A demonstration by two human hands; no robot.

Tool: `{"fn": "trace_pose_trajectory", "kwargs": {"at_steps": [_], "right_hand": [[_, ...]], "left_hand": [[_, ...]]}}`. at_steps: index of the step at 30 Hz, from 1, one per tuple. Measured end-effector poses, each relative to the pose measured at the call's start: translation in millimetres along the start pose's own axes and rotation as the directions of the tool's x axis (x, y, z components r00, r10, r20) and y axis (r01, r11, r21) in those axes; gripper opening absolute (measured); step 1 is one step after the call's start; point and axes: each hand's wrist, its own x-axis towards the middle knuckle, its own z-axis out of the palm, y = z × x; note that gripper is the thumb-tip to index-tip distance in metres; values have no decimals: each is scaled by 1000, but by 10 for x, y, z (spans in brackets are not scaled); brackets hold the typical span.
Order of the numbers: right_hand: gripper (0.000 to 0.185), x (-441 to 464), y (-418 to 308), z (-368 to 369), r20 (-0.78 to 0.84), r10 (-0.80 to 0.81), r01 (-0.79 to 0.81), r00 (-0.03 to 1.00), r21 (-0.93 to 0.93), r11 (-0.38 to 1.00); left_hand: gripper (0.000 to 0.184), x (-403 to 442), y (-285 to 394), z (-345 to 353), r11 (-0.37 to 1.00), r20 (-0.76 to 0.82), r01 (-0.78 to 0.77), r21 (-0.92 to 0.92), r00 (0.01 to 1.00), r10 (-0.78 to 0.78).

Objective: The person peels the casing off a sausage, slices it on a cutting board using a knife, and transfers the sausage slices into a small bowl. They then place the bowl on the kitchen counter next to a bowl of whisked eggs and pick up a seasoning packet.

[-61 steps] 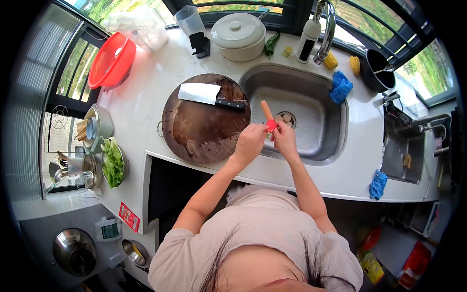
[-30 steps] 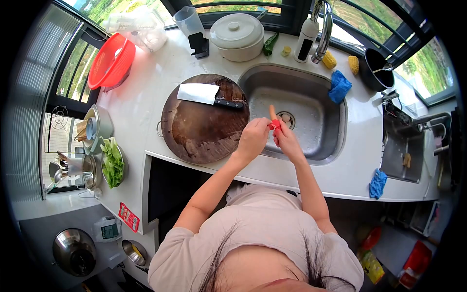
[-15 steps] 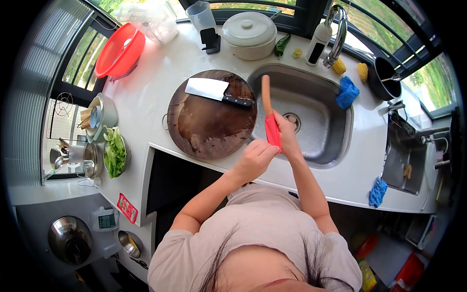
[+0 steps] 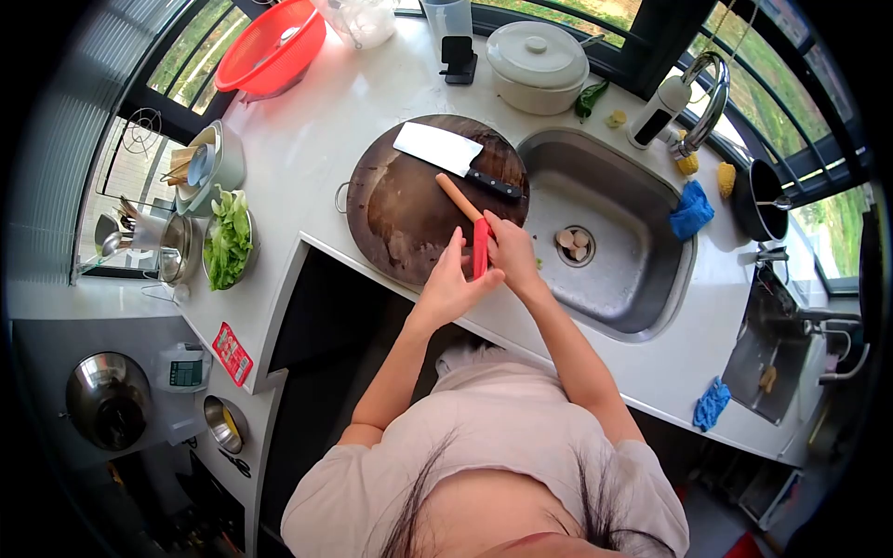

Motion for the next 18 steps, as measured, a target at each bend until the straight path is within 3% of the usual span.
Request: {"fn": "trace_pose_trajectory", "kwargs": {"at_steps": [2, 5, 6, 9, 10, 13, 18], "right_hand": [[46, -58, -86, -58, 64, -8, 13, 998, -67, 998], [47, -126, -22, -45, 99, -38, 41, 994, -29, 999], [46, -116, -10, -65, 110, -55, 55, 992, 0, 998], [39, -128, 22, -93, 111, -77, 71, 991, 59, 996], [37, -124, 32, -78, 90, -71, 66, 993, 58, 996], [29, -111, 14, -33, 21, -46, 44, 999, 58, 997], [15, -82, -20, -9, 20, -66, 67, 998, -16, 998]], "left_hand": [[96, 118, 6, 33, 972, -23, 211, -107, 976, -215], [86, 293, -61, 61, 969, 15, 240, -65, 971, -240], [64, 322, -133, 107, 981, -50, 190, -47, 980, -192], [46, 417, -331, 172, 996, -5, 84, -20, 996, -85], [28, 325, 90, 95, 953, 45, 293, -80, 956, -291], [19, 398, -200, 231, 895, -87, 41, 444, 996, -3], [14, 374, -198, 176, 781, -41, -54, 622, 994, 102]]}}
